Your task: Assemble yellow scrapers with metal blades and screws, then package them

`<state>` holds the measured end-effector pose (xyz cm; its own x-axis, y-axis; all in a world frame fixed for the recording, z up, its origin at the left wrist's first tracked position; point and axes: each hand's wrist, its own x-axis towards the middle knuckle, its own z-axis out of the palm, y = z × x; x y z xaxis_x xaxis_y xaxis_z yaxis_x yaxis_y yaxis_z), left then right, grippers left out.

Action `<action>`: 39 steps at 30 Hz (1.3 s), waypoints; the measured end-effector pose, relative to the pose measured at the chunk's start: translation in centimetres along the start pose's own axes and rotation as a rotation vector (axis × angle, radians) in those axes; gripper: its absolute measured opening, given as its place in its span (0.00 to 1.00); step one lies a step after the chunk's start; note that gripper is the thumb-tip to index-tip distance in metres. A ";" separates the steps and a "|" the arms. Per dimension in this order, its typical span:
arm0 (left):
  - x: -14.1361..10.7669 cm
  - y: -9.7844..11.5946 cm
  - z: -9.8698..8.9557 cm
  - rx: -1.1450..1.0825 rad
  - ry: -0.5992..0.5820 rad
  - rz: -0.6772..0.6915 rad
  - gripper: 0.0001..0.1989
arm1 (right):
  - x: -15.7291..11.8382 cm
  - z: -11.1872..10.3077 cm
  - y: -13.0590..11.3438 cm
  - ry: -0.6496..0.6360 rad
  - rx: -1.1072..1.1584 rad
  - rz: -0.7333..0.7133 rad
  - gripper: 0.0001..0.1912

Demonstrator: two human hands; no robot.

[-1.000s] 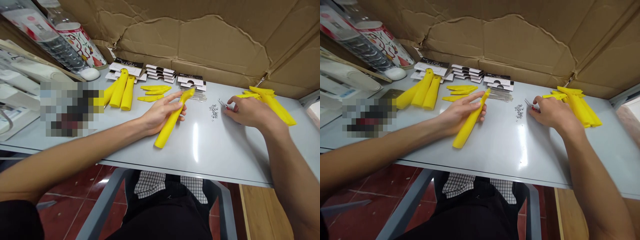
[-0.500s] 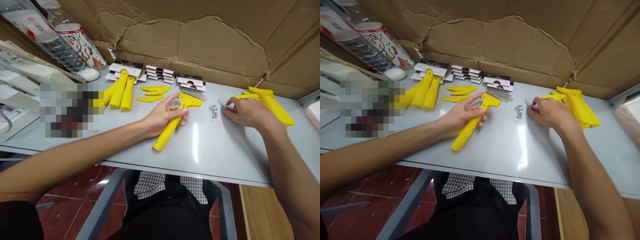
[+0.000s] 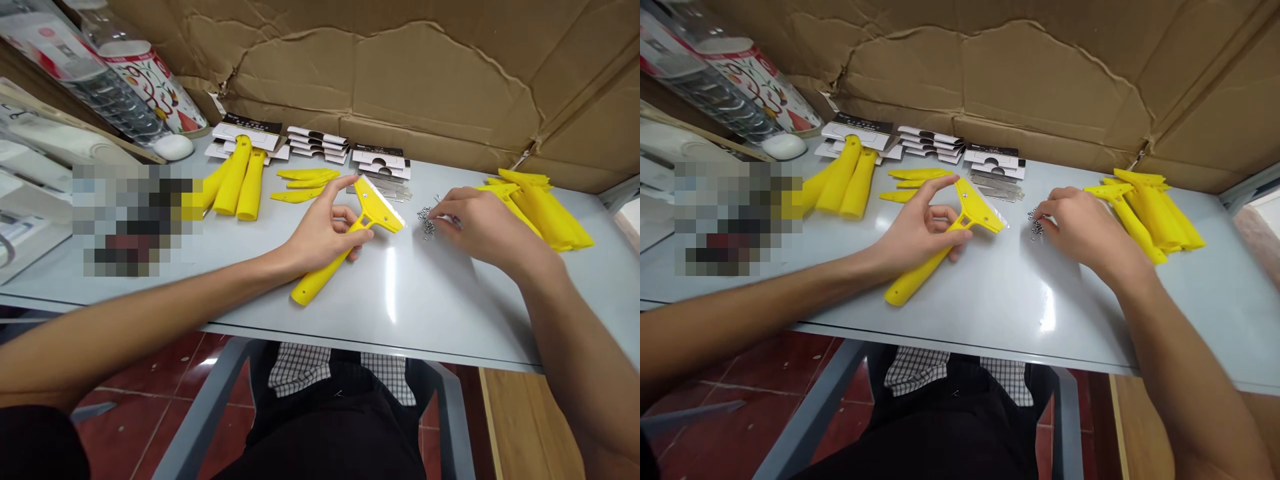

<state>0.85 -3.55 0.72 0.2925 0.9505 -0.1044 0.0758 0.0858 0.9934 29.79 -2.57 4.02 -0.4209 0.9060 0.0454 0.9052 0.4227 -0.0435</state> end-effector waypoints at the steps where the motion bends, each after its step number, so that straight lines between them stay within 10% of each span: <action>1: 0.0 0.0 0.0 0.015 0.000 0.005 0.49 | 0.1 0.1 -0.1 -0.027 0.007 -0.034 0.18; 31: 0.0 -0.4 -0.1 -0.021 0.054 0.053 0.53 | 0.2 0.0 0.0 0.026 0.056 -0.025 0.17; 39: 0.1 -0.1 0.0 -0.038 0.093 0.040 0.52 | -0.2 -0.3 -0.3 -0.169 0.102 -0.080 0.15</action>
<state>0.87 -3.46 0.57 0.2043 0.9770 -0.0616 0.0288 0.0569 0.9980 29.65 -2.87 4.36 -0.5027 0.8568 -0.1147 0.8616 0.4857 -0.1476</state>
